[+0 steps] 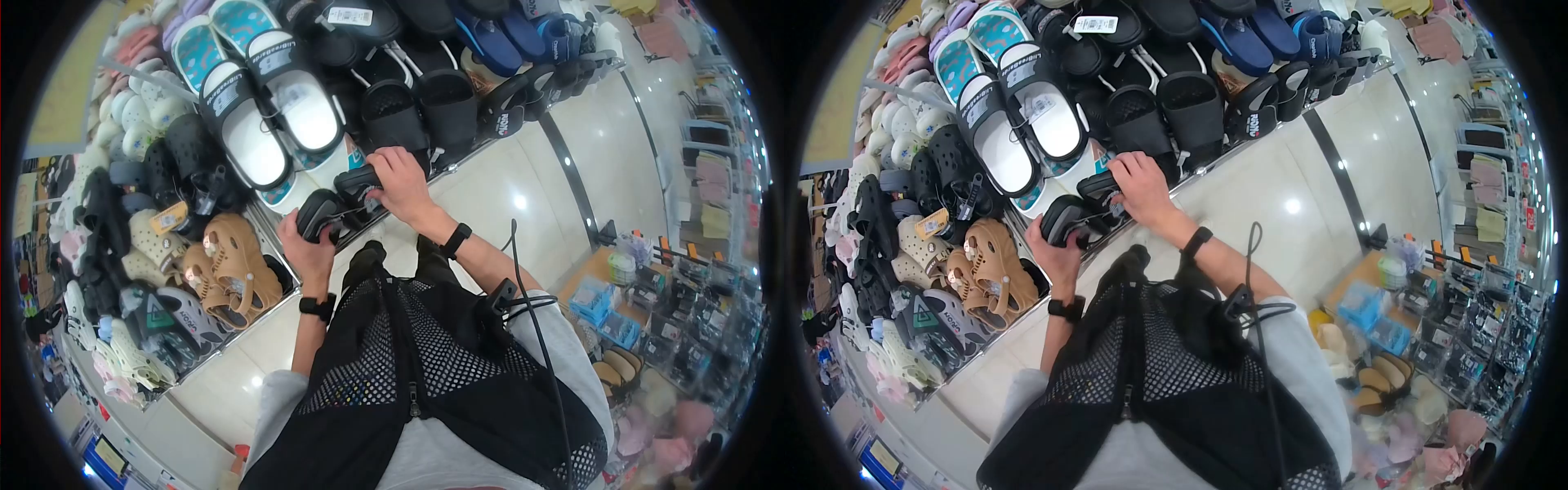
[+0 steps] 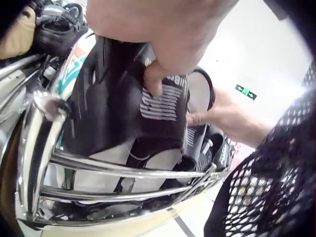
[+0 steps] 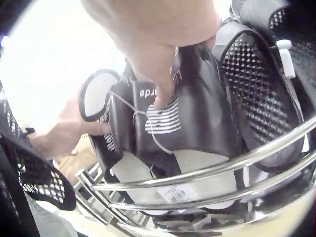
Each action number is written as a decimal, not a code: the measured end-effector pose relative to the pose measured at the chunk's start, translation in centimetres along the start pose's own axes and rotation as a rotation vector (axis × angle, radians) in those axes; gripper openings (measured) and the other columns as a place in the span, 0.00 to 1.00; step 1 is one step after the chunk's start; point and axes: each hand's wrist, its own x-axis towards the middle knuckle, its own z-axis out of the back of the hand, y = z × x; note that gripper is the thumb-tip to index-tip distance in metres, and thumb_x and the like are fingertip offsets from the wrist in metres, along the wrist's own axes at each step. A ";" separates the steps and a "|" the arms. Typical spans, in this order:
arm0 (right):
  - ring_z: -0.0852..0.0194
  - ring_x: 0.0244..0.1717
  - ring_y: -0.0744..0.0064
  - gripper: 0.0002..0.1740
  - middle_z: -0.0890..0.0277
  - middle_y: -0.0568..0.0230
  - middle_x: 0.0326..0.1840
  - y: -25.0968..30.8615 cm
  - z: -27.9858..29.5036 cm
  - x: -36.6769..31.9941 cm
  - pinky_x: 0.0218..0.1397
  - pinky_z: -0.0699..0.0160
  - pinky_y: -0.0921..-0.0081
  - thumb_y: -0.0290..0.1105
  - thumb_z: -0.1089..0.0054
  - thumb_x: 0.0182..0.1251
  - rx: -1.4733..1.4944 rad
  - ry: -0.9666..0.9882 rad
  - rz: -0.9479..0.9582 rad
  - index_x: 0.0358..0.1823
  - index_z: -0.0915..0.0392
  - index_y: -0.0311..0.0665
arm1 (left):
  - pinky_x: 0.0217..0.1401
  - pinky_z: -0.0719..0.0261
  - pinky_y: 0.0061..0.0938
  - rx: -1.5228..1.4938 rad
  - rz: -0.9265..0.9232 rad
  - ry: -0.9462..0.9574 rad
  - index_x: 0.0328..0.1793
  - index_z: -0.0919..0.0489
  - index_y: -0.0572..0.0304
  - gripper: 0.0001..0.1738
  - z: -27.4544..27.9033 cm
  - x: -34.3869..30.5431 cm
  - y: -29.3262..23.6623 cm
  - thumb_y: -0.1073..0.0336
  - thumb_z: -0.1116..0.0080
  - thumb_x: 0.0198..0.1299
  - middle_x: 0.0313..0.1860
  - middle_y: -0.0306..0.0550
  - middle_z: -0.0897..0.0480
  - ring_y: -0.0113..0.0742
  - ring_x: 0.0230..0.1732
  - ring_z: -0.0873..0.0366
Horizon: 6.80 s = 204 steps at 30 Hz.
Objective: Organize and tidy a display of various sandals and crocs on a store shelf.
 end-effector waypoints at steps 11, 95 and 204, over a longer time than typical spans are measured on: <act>0.21 0.62 0.52 0.39 0.20 0.55 0.60 -7.3 9.3 -9.0 0.63 0.20 0.62 0.38 0.21 0.56 0.444 0.248 -0.147 0.69 0.28 0.40 | 0.80 0.42 0.49 0.316 -0.002 0.042 0.83 0.41 0.62 0.64 1.8 0.1 -9.0 0.58 0.12 0.41 0.77 0.60 0.35 0.60 0.78 0.40; 0.27 0.58 0.57 0.29 0.27 0.59 0.51 -58.3 37.0 1.3 0.62 0.30 0.59 0.25 0.38 0.60 -0.053 -0.021 0.280 0.65 0.26 0.47 | 0.66 0.29 0.48 0.503 0.000 -0.019 0.69 0.28 0.53 0.53 -54.0 8.0 -46.9 0.72 0.14 0.30 0.59 0.54 0.25 0.60 0.64 0.28; 0.13 0.47 0.63 0.23 0.13 0.56 0.47 -123.3 48.6 53.7 0.53 0.16 0.67 0.39 0.30 0.68 0.486 1.344 0.183 0.60 0.21 0.35 | 0.84 0.45 0.51 0.549 0.837 -0.421 0.84 0.40 0.59 0.47 -98.5 45.5 -83.3 0.65 0.28 0.60 0.86 0.58 0.47 0.62 0.84 0.50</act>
